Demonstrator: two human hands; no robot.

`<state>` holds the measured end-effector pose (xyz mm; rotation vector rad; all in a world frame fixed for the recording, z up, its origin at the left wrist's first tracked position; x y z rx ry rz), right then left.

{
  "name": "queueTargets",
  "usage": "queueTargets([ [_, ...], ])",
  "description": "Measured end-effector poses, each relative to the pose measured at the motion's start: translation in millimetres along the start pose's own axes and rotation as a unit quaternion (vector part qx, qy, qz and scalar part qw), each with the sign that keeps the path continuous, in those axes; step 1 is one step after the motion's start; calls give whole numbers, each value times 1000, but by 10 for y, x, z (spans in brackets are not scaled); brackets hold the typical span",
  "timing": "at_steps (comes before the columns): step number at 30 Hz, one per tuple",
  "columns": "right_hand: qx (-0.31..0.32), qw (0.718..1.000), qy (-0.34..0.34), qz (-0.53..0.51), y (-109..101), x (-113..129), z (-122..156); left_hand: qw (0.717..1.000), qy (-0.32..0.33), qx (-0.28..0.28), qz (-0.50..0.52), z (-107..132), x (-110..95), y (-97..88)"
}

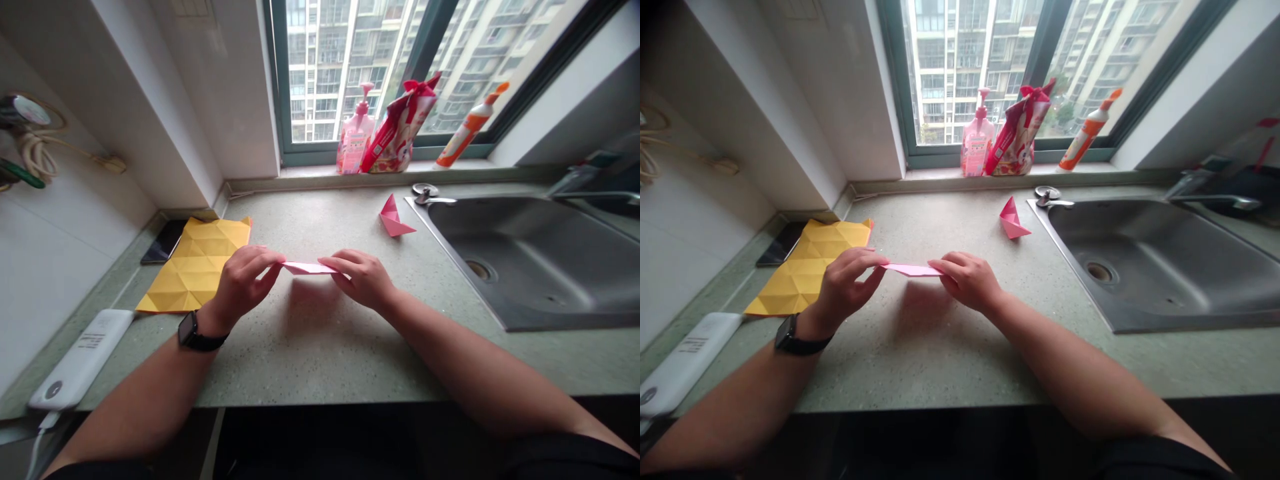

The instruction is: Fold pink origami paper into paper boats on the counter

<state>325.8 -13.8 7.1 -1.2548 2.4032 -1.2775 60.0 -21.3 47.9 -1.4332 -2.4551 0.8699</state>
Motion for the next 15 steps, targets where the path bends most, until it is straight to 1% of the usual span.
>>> queueTargets([
  [2,6,997,7,-71,-9,46,-14,999,-17,-39,-2,3,-4,-47],
  [4,27,986,50,-158,28,43,-28,997,-33,-68,-14,4,-9,-81],
  [6,40,965,144,-216,103,-35,-25,996,-36,-73,-34,2,-23,-80],
  [7,46,952,201,-227,149,-93,-12,997,-33,-59,-44,1,-33,-58],
  [8,56,939,252,-227,197,-153,6,998,-30,-36,-49,3,-43,-20],
  [9,75,928,290,-221,245,-203,25,999,-28,-4,-47,11,-52,32],
  [10,98,921,312,-211,286,-240,40,998,-27,37,-38,26,-59,96],
  [12,142,920,312,-188,334,-271,52,991,-33,127,-8,81,-69,246],
  [15,170,933,273,-163,327,-245,47,966,-53,251,32,199,-73,456],
])
Point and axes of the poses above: each hand's wrist, its own z-axis away from the middle knuckle, its own y-axis out of the palm, x = y × z, the point moved 4 cm from there along -z, towards the middle knuckle, and after that the axes turned 2 degrees about z, right-handed, at the moved point
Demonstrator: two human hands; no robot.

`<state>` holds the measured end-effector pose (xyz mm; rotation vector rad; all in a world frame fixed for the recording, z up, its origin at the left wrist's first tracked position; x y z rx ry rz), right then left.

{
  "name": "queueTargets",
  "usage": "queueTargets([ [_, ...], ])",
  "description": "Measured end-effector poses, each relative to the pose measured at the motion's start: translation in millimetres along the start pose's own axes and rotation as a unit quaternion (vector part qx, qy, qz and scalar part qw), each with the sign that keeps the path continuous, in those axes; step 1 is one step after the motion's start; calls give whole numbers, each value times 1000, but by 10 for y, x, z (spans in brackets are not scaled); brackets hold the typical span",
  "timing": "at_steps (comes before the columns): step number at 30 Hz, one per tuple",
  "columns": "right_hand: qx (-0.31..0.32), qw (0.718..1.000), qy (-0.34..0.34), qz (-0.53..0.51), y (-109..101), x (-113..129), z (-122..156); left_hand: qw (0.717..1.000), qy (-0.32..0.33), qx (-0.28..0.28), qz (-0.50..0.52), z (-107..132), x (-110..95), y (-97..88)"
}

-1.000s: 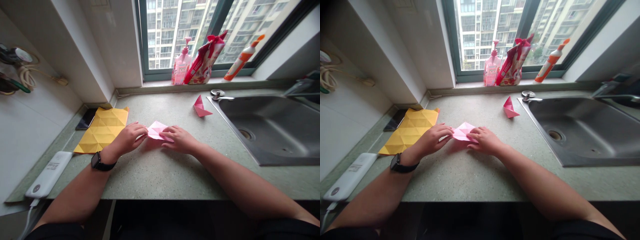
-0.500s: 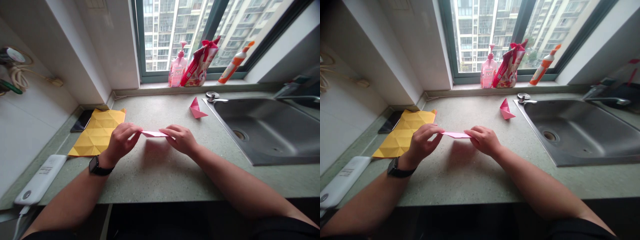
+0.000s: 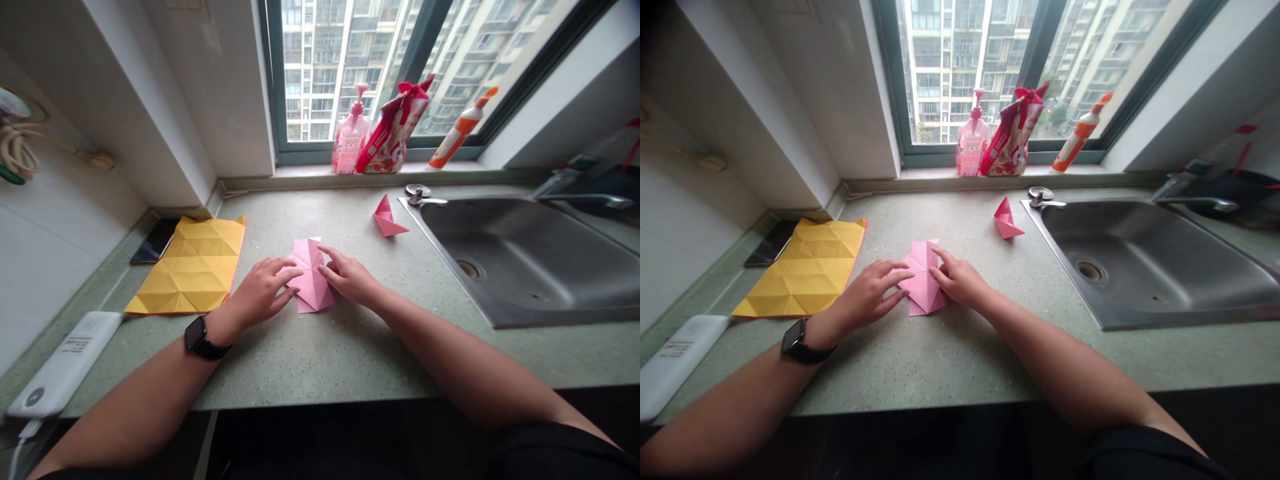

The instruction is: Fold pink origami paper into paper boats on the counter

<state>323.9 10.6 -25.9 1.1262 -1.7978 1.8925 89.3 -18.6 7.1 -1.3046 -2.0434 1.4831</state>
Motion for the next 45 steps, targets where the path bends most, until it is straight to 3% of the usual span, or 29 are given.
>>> queueTargets([
  [3,40,998,-36,-17,27,49,38,997,-27,78,11,14,23,146],
  [7,78,989,-124,17,86,70,77,992,-54,117,3,19,41,183],
  [11,-1,975,-183,129,28,6,57,988,-57,143,4,34,66,191],
  [16,-105,948,-204,221,-131,-39,21,984,-47,167,41,28,113,215],
  [21,-117,929,-221,274,-178,-15,21,978,-37,192,69,2,134,198],
  [29,-16,941,-230,250,-89,126,62,982,-73,169,-39,36,80,148],
  [35,43,944,-244,216,-70,176,105,989,-59,120,-58,5,49,75],
  [45,37,943,-251,216,-88,159,110,985,-70,121,-103,-27,74,-44],
])
Point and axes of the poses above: each hand's wrist, its own z-axis away from the middle knuckle, its own y-axis out of the palm, x = y × z, the point moved 4 cm from there along -z, towards the middle knuckle, and after that the axes turned 2 degrees about z, right-handed, at the moved point
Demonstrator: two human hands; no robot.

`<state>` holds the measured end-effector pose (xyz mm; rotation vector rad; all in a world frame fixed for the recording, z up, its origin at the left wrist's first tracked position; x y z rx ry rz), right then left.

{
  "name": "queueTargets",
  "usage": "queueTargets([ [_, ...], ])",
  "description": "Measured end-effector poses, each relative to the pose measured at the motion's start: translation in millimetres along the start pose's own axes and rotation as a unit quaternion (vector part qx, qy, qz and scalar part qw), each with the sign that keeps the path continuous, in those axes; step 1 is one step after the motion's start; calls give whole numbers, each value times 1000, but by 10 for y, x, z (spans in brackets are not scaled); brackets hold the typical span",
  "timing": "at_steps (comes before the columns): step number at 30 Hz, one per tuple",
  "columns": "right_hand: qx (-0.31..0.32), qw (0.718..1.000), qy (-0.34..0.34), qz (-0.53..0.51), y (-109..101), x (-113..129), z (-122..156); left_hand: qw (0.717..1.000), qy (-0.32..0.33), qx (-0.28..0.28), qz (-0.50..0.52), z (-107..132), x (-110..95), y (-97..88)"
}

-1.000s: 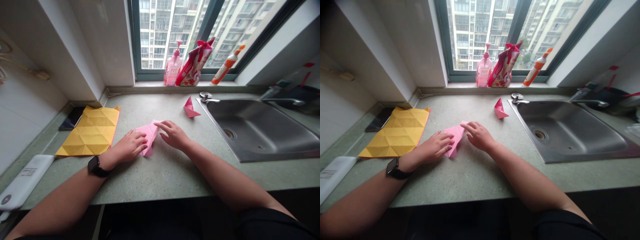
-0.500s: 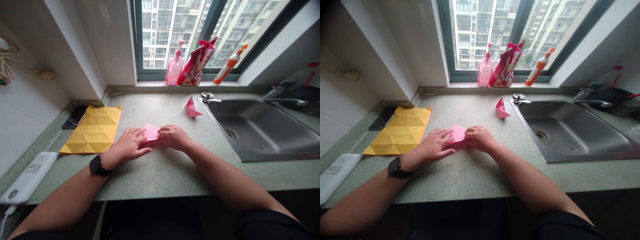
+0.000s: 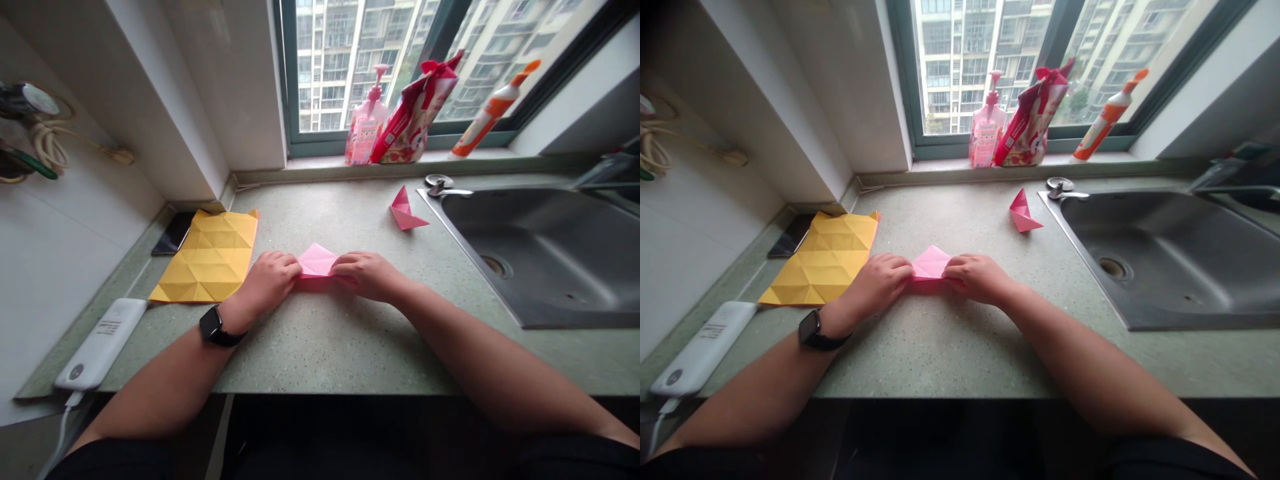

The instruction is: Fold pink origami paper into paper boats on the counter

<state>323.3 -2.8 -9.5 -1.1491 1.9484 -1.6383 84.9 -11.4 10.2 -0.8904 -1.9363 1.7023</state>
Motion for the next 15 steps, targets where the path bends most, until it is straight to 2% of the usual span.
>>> queueTargets([
  [6,1,1000,22,-5,-29,-42,13,1000,-6,4,-19,-7,15,12],
  [15,7,999,38,-23,33,-60,15,1000,-7,23,2,-2,58,42],
])
Point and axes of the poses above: each hand's wrist, its own z-axis away from the middle knuckle, its own y-axis out of the palm, x = y × z, the point moved 4 cm from there along -z, towards the middle knuckle, and after that the axes turned 2 degrees about z, right-handed, at the moved point
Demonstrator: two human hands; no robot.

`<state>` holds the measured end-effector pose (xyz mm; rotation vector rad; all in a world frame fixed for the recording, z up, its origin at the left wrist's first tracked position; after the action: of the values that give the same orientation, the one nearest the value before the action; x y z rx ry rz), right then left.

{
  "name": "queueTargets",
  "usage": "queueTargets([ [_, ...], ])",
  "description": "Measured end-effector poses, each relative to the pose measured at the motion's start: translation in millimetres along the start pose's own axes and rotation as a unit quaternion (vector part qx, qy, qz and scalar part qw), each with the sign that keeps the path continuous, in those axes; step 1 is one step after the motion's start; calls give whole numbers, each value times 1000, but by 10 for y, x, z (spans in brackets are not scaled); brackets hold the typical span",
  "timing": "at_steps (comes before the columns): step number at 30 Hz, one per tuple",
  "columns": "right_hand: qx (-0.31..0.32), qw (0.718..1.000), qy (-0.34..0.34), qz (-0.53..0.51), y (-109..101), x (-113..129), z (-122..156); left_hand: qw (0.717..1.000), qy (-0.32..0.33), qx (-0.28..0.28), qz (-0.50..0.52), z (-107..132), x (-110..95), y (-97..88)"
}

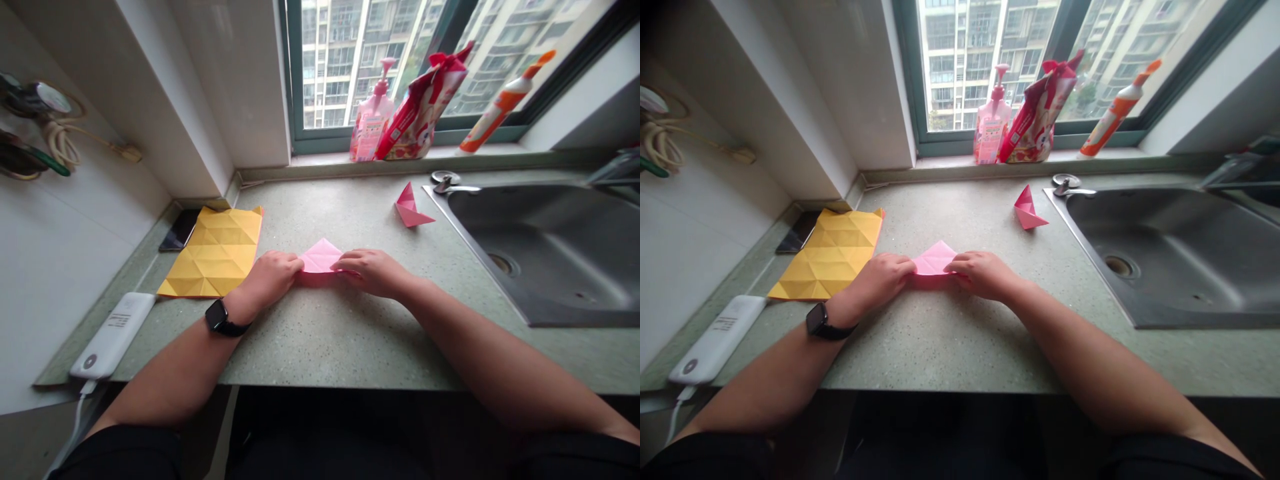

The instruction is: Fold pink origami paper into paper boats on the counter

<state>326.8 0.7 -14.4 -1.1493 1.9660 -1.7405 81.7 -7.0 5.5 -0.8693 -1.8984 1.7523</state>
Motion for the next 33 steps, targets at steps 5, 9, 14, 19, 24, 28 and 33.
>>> queueTargets([
  [5,2,1000,25,12,10,-21,4,1000,-18,-6,-6,7,57,26],
  [9,11,999,23,25,4,-28,3,999,-40,-17,-15,18,76,35],
  [14,-11,998,43,36,11,-80,11,996,-78,-40,-24,28,88,44],
  [19,-32,996,74,49,28,-148,13,994,-85,-69,1,30,157,96],
  [24,-38,994,96,47,28,-198,11,989,-62,-113,67,20,230,130],
  [28,-47,995,88,25,36,-218,8,989,-57,-108,86,4,239,132],
  [33,-57,995,78,23,49,-220,-12,990,-61,-96,81,-18,220,108],
])
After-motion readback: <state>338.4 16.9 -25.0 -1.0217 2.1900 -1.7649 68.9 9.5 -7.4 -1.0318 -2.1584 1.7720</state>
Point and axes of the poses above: each hand's wrist, its own z-axis away from the middle knuckle, its own y-axis out of the palm, x = y × z, the point moved 4 cm from there along -z, towards the middle knuckle, and after that the axes turned 2 degrees about z, right-handed, at the moved point
